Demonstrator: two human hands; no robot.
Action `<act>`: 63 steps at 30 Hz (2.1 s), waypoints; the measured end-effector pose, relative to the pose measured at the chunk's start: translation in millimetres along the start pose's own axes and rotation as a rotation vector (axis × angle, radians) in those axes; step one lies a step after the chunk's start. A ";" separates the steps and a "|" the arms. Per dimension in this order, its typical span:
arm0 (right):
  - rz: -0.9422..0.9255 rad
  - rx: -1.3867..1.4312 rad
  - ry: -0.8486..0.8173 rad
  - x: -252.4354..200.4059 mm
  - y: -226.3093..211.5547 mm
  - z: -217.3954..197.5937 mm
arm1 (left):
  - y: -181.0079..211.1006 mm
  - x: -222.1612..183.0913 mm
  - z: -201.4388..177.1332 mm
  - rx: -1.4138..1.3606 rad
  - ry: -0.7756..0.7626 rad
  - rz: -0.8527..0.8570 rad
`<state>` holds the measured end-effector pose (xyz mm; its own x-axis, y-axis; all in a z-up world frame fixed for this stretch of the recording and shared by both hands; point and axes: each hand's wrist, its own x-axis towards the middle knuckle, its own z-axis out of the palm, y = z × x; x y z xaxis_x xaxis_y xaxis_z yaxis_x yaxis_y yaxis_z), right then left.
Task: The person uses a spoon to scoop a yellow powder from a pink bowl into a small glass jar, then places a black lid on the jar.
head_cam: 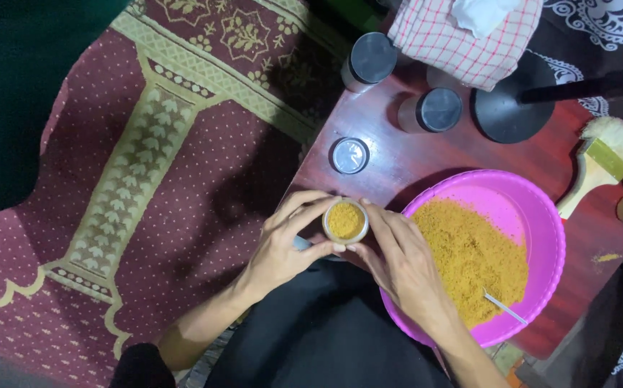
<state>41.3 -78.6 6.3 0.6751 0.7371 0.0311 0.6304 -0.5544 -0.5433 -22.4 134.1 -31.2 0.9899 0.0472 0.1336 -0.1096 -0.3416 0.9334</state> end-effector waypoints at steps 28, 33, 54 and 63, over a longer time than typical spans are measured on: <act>0.046 -0.085 0.035 1.6 -1.9 0.0 | -1.7 -0.4 3.1 -0.144 0.015 -0.025; 0.009 -0.025 0.039 -3.4 -0.9 0.9 | 2.3 -3.4 2.7 0.012 0.069 0.160; 0.098 0.000 0.163 27.2 5.2 -19.3 | -24.4 26.2 -13.3 -0.022 0.146 0.184; 0.087 -0.139 0.100 77.8 26.5 -7.0 | -23.5 81.8 -37.3 0.342 -0.112 0.091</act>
<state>113.2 -38.6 0.1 0.7599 0.6457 0.0755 0.6098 -0.6678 -0.4268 57.8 181.1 -29.7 0.9832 -0.0943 0.1560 -0.1801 -0.6348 0.7514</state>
